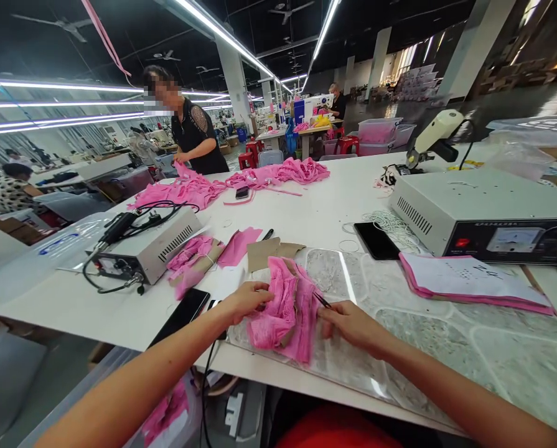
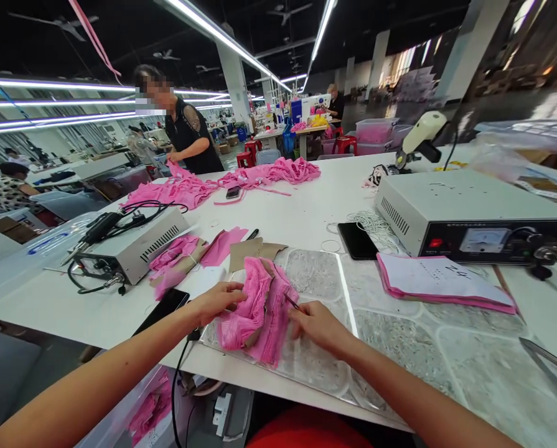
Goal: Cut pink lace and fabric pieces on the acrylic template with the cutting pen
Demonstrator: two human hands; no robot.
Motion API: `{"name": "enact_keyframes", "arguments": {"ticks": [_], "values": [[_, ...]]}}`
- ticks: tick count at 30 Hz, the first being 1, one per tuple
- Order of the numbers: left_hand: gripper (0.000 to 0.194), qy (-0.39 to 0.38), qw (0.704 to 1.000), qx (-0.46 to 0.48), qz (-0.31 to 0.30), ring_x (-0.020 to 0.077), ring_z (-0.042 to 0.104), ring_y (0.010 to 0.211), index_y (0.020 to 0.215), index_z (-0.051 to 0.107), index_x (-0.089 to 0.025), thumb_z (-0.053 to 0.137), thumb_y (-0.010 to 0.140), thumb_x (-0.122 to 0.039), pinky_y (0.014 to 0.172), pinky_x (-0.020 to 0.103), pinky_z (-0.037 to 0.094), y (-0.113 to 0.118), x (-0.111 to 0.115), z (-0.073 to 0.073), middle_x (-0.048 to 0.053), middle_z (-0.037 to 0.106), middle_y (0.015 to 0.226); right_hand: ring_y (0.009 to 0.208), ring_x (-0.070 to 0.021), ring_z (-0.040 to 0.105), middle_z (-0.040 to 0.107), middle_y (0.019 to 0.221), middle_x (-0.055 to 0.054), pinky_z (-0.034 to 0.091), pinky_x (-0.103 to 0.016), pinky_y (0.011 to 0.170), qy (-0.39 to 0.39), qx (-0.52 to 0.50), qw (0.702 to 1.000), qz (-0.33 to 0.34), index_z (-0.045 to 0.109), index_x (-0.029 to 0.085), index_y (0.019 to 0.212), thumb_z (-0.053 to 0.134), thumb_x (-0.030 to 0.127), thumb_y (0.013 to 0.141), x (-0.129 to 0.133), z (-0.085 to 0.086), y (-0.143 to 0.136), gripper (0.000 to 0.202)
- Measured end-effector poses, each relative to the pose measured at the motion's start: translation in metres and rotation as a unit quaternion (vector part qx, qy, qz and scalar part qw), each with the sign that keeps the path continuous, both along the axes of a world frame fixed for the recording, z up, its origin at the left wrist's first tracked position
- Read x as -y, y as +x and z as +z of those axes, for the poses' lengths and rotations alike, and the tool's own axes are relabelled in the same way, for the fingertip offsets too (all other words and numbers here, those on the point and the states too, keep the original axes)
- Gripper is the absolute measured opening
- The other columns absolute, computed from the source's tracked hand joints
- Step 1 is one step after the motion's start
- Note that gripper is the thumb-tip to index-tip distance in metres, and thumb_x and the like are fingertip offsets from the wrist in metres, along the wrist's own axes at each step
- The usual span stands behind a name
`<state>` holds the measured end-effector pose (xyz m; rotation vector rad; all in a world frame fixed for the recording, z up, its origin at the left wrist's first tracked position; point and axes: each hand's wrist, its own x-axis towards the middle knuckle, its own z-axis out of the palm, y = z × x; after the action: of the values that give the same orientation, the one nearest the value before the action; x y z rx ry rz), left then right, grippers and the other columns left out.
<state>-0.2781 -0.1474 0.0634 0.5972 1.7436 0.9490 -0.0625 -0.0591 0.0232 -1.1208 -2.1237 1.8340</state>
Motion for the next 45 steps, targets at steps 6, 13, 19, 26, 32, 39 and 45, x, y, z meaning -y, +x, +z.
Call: {"name": "enact_keyframes", "arguments": {"ticks": [6,13,19,26,32,39,45], "values": [[0.028,0.023,0.992,0.126,0.020,0.0093,0.056,0.054,0.079,0.055,-0.017,0.072,0.063,-0.032,0.055,0.022,0.047,0.031,0.016,-0.015,-0.002,0.059,0.066,0.049,-0.0118,0.038,0.042,0.049,0.004,0.028,-0.027,0.052,0.099,-0.004,0.995,0.009,0.044,0.020,0.051,0.049,0.045,0.078,-0.023,-0.003,-0.014,0.037],[0.030,0.029,0.999,0.033,-0.020,0.0164,0.061,0.062,0.073,0.060,-0.016,0.066,0.074,-0.045,0.062,0.030,0.050,0.034,0.043,-0.020,0.005,0.062,0.068,0.083,-0.0238,0.063,0.070,0.090,-0.007,0.047,-0.034,0.076,0.214,-0.026,0.974,-0.070,0.069,0.021,0.098,0.055,0.046,0.078,-0.024,0.018,0.024,0.035],[0.035,0.257,0.815,-0.470,-0.224,0.0284,0.048,0.121,0.113,0.065,-0.025,0.055,0.080,-0.018,0.108,0.045,0.028,0.015,0.045,-0.014,0.010,0.060,0.124,0.099,-0.0245,0.064,0.065,0.118,-0.005,0.052,-0.035,0.084,0.326,-0.109,0.935,0.082,0.069,0.029,0.110,0.065,0.021,0.071,0.014,0.008,0.024,0.040],[0.046,0.195,0.743,-0.508,-0.389,0.0265,0.042,0.131,0.129,0.054,-0.021,0.042,0.086,-0.012,0.114,0.046,0.013,-0.002,0.033,-0.032,0.012,0.053,0.136,0.105,-0.0238,0.063,0.066,0.117,-0.003,0.050,-0.039,0.093,0.286,-0.116,0.945,0.106,0.072,0.029,0.102,0.062,0.017,0.075,-0.020,-0.013,0.033,0.031],[0.031,0.227,0.715,-0.536,-0.388,0.0239,0.047,0.126,0.114,0.063,-0.022,0.045,0.089,-0.015,0.114,0.047,0.007,-0.026,0.013,-0.020,0.012,0.061,0.124,0.109,-0.0244,0.061,0.067,0.116,-0.006,0.048,-0.041,0.098,0.259,-0.123,0.951,0.118,0.071,0.026,0.105,0.060,0.031,0.083,-0.022,-0.006,0.037,0.025],[0.022,0.250,0.621,-0.574,-0.472,0.0193,0.057,0.112,0.096,0.062,-0.019,0.041,0.093,-0.014,0.112,0.047,0.017,-0.030,-0.005,0.005,0.007,0.068,0.102,0.111,-0.0257,0.061,0.066,0.119,-0.008,0.048,-0.041,0.098,0.250,-0.098,0.956,0.120,0.070,0.024,0.108,0.057,0.043,0.085,-0.024,-0.007,0.036,0.033],[0.052,0.263,0.607,-0.551,-0.508,0.0257,0.042,0.129,0.128,0.043,-0.017,0.056,0.077,-0.012,0.112,0.049,0.023,-0.034,-0.002,0.009,0.015,0.051,0.133,0.118,-0.0268,0.056,0.062,0.126,-0.009,0.046,-0.041,0.100,0.188,-0.090,0.972,0.111,0.068,0.023,0.113,0.057,0.046,0.083,-0.026,-0.012,0.036,0.039]]}}
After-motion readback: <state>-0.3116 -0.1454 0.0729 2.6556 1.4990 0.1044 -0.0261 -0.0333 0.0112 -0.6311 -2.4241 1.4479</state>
